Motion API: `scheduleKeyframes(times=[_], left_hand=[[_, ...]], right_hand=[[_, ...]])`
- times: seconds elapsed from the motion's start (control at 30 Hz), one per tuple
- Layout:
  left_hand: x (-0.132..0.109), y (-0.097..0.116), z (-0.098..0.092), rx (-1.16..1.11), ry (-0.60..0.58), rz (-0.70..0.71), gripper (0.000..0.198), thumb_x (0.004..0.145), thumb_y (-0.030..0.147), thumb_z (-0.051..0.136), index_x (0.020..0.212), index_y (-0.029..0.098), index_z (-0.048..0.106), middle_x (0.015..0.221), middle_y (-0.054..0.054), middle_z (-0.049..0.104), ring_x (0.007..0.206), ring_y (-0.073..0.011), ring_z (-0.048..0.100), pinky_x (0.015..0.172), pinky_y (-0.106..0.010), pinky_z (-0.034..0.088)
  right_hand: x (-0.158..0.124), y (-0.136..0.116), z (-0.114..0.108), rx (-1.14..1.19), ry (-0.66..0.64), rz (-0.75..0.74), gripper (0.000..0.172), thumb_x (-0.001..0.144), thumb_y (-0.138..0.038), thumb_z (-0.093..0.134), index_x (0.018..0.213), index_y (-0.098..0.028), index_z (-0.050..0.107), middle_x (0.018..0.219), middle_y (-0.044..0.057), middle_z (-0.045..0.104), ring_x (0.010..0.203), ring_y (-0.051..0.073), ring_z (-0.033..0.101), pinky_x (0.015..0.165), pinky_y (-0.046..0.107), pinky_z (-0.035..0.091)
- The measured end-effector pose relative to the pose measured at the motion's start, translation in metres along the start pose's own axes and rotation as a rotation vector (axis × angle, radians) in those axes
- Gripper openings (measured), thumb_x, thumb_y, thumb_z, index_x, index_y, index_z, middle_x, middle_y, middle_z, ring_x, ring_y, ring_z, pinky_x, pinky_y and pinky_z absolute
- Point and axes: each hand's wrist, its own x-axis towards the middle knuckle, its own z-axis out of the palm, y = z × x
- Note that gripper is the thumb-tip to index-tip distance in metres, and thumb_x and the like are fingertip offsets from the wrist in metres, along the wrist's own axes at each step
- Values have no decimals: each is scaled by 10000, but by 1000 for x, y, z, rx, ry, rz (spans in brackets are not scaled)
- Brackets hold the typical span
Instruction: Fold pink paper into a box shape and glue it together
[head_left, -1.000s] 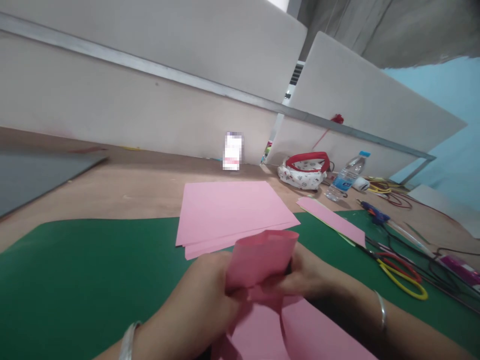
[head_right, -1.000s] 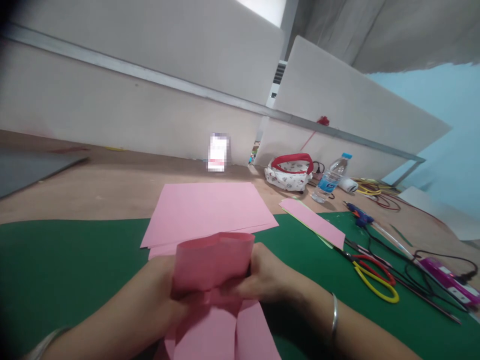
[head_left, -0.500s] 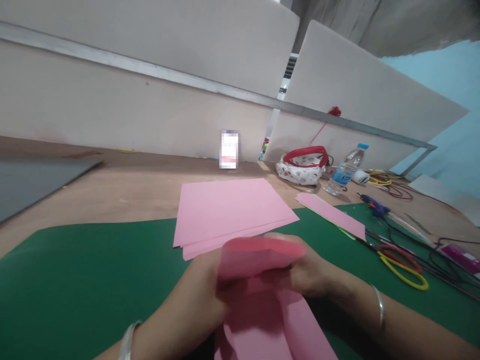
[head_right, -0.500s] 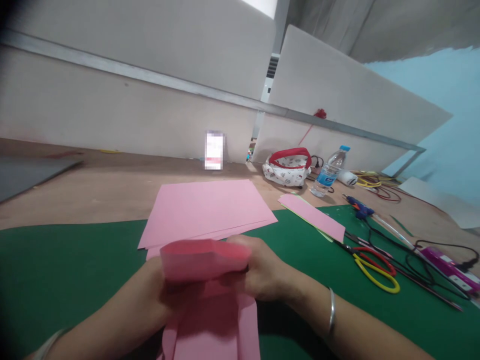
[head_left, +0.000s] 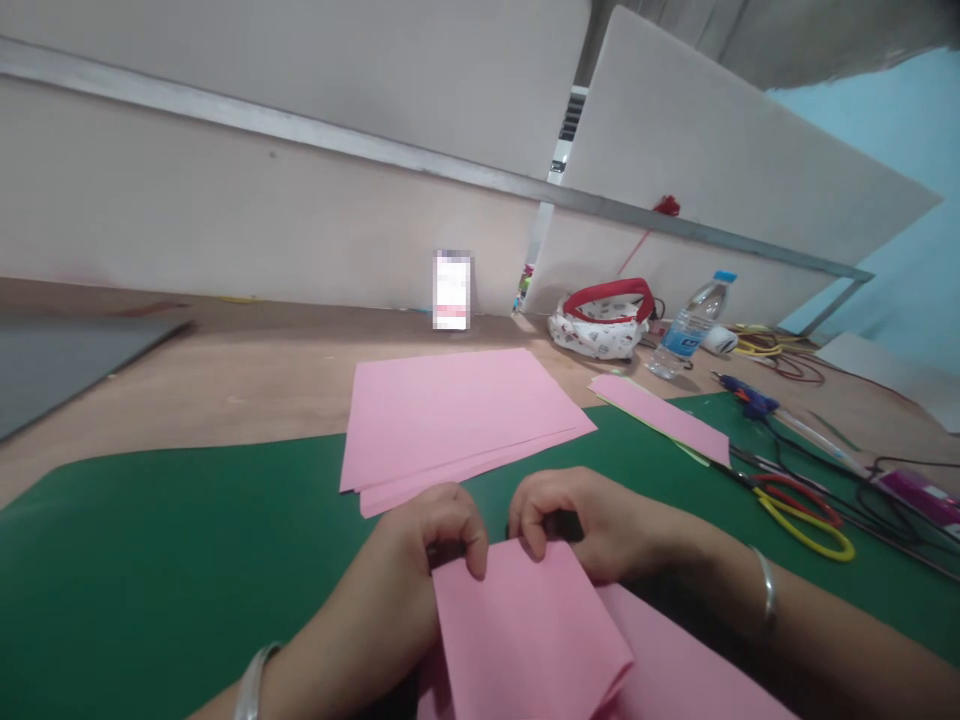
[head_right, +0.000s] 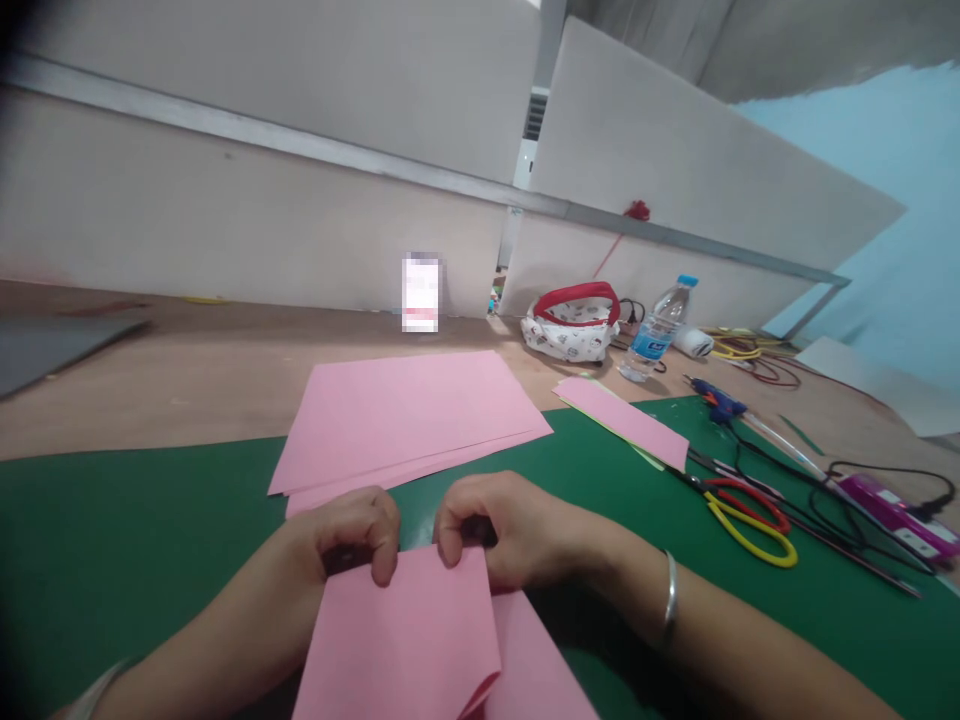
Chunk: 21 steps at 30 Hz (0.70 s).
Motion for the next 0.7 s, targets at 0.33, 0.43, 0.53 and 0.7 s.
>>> scheduleKeyframes(times=[0.33, 0.43, 0.53, 0.7], left_hand=[[1, 12, -1, 96, -25, -32, 158, 577, 53, 492, 555, 194, 559, 697, 15, 563, 688, -144, 542, 634, -253, 406], [0, 14, 0, 124, -36, -26, 171, 578, 38, 485, 562, 192, 556, 705, 14, 559, 696, -143, 539, 638, -255, 400], [-1, 16, 2, 146, -51, -32, 194, 570, 21, 474, 560, 192, 565, 703, 17, 551, 684, -140, 535, 613, -250, 387], [-3, 20, 0, 186, -86, -76, 264, 540, -10, 435, 600, 187, 601, 699, 22, 551, 690, -140, 524, 605, -249, 362]], right_hand=[[-7, -26, -22, -138, -140, 17, 329, 757, 14, 462, 940, -148, 682, 1053, 71, 641, 949, 145, 594, 845, 254, 452], [-7, -30, -18, -97, -54, 183, 112, 795, -188, 611, 881, -155, 674, 933, 45, 665, 784, 136, 614, 710, 230, 471], [-4, -26, -7, -89, 24, 333, 187, 709, -300, 720, 806, -165, 634, 734, -17, 619, 605, 99, 542, 537, 193, 413], [3, -22, 4, -145, -1, 311, 204, 704, -233, 704, 886, -167, 640, 686, -43, 563, 621, 93, 505, 543, 189, 379]])
